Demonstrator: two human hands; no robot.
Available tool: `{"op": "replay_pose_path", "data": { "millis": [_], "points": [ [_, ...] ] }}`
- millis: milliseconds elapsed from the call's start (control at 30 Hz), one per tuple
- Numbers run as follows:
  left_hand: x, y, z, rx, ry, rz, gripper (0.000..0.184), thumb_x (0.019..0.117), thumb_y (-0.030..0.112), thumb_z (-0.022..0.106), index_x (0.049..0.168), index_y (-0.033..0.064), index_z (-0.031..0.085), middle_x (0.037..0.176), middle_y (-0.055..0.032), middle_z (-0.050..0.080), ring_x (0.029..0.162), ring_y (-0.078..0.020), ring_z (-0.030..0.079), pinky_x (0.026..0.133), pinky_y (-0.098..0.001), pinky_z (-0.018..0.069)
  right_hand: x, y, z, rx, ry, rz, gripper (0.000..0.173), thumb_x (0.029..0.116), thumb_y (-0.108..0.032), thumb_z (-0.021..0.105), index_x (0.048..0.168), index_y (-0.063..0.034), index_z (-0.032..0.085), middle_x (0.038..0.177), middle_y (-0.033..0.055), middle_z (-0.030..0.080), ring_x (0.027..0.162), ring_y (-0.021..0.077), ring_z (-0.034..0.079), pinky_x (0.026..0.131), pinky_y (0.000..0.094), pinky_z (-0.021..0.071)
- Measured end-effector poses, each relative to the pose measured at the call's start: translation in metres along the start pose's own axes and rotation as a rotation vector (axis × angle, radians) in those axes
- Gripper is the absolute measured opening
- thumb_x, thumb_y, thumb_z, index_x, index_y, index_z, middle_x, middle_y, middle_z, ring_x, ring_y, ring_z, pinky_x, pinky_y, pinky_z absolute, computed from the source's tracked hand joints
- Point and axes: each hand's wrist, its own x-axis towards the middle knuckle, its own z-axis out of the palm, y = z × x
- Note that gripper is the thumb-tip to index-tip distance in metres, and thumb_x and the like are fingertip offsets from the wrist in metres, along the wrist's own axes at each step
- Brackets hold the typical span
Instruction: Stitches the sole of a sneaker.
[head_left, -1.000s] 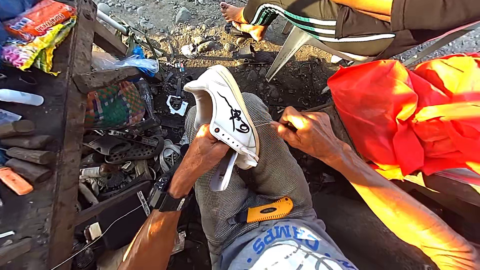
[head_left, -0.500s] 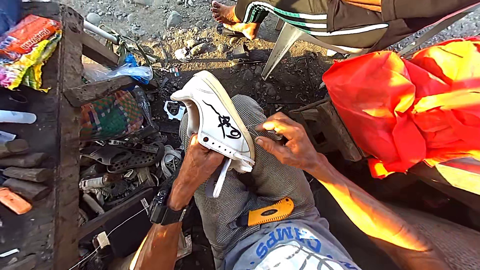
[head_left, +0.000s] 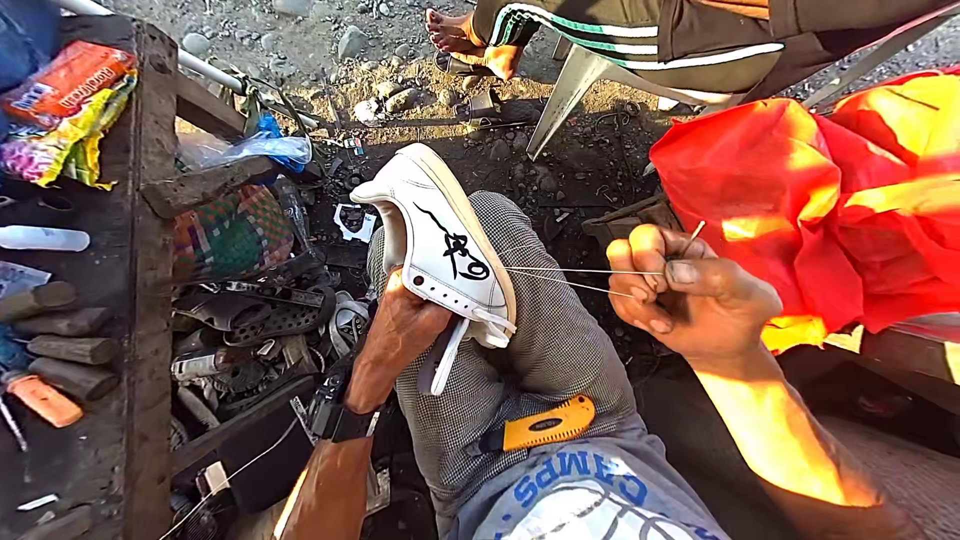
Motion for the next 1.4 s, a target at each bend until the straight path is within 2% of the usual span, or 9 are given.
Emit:
{"op": "replay_pose_path", "data": {
  "millis": [100, 267, 367, 667, 800, 967, 1033, 1200, 1400],
  "points": [
    [-0.003, 0.0, 0.002, 0.044, 0.048, 0.013, 0.012, 0.0859, 0.005, 0.066, 0.097, 0.0076, 0.069, 0.091, 0.0116, 0.072, 0.091, 0.0092, 0.066, 0.085, -0.0136, 0.056, 0.0, 0.006, -0.006, -0.066, -0.029, 0.112, 0.01, 0.0965, -0.028, 0.062, 0.097, -0.0187, 0.067, 0.083, -0.0067, 0.064, 0.058, 0.0001, 0.055, 0.051, 0.0163, 0.0461],
    [-0.017, 0.001, -0.018, 0.36, 0.148, -0.001, 0.01, 0.0875, 0.012, 0.064, 0.089, 0.0089, 0.074, 0.083, 0.0043, 0.071, 0.08, 0.0032, 0.067, 0.074, -0.0187, 0.0556, 0.006, 0.012, -0.012, -1.097, 0.06, 0.12, 0.011, 0.0967, -0.014, 0.059, 0.099, -0.0116, 0.07, 0.087, -0.0093, 0.065, 0.07, -0.0064, 0.055, 0.061, 0.0117, 0.0464],
    [-0.026, 0.001, -0.026, 0.436, 0.18, 0.012, 0.014, 0.0919, 0.013, 0.061, 0.09, 0.0084, 0.074, 0.082, 0.0035, 0.07, 0.076, 0.0023, 0.065, 0.07, -0.0183, 0.054, 0.021, 0.042, -0.007, -1.453, 0.066, -0.08, 0.026, 0.0989, -0.019, 0.056, 0.11, -0.0142, 0.079, 0.087, -0.001, 0.07, 0.071, 0.0064, 0.063, 0.062, 0.0292, 0.0521],
    [-0.068, -0.075, -0.129, 0.727, 0.398, -0.349, 0.028, 0.0959, 0.008, 0.052, 0.114, -0.0025, 0.07, 0.082, -0.017, 0.066, 0.065, -0.0206, 0.054, 0.063, -0.0425, 0.0458, -0.003, 0.015, -0.045, -0.864, -0.145, 0.128, 0.021, 0.1023, -0.023, 0.062, 0.105, -0.005, 0.074, 0.109, 0.0005, 0.067, 0.085, -0.0025, 0.059, 0.069, 0.0123, 0.0498],
    [-0.065, -0.058, -0.128, 0.784, 0.12, -0.579, 0.032, 0.1018, 0.017, 0.055, 0.127, 0.0011, 0.067, 0.115, -0.0279, 0.068, 0.109, -0.0496, 0.063, 0.093, -0.0733, 0.0439, -0.051, -0.009, -0.096, -1.073, -0.067, 0.357, 0.025, 0.1002, -0.029, 0.061, 0.104, -0.0071, 0.074, 0.108, 0.0017, 0.068, 0.091, 0.0016, 0.062, 0.077, 0.0178, 0.0519],
    [-0.029, 0.019, -0.046, 0.445, 0.302, -0.061, 0.021, 0.0964, 0.016, 0.066, 0.109, 0.0005, 0.073, 0.105, -0.0055, 0.068, 0.084, -0.004, 0.065, 0.072, -0.0184, 0.0564, -0.086, 0.002, -0.128, -1.375, 0.189, 0.783, 0.021, 0.1012, -0.018, 0.06, 0.112, -0.0055, 0.073, 0.108, 0.0153, 0.07, 0.098, 0.0275, 0.066, 0.089, 0.0514, 0.0515],
    [-0.017, 0.025, -0.026, 0.06, 0.207, -0.062, 0.016, 0.0921, 0.008, 0.067, 0.107, 0.0066, 0.073, 0.095, 0.0039, 0.07, 0.074, -0.0016, 0.066, 0.065, -0.0171, 0.0578, -0.079, 0.011, -0.118, -1.456, 0.266, 0.8, 0.029, 0.1026, -0.02, 0.058, 0.126, -0.0074, 0.07, 0.12, 0.0191, 0.07, 0.112, 0.0369, 0.067, 0.099, 0.0634, 0.0484],
    [-0.004, 0.013, -0.018, -0.063, -0.12, -0.169, 0.023, 0.0887, 0.002, 0.07, 0.108, 0.014, 0.07, 0.1, 0.0112, 0.075, 0.094, 0.0001, 0.071, 0.088, -0.0232, 0.0608, -0.028, 0.043, -0.039, -1.037, 0.259, 0.087, 0.029, 0.1015, -0.024, 0.063, 0.119, -0.0028, 0.071, 0.108, 0.0024, 0.074, 0.076, -0.0004, 0.064, 0.065, 0.0183, 0.055],
    [-0.001, 0.011, -0.019, 0.014, -0.099, -0.117, 0.022, 0.088, 0.005, 0.072, 0.108, 0.0138, 0.07, 0.101, 0.0118, 0.075, 0.098, 0.0009, 0.07, 0.091, -0.0228, 0.0596, 0.02, 0.07, 0.001, -0.884, 0.067, -0.013, 0.024, 0.1004, -0.024, 0.066, 0.111, -0.0035, 0.073, 0.094, -0.002, 0.073, 0.082, -0.0021, 0.064, 0.076, 0.0177, 0.0534]
  ]
}}
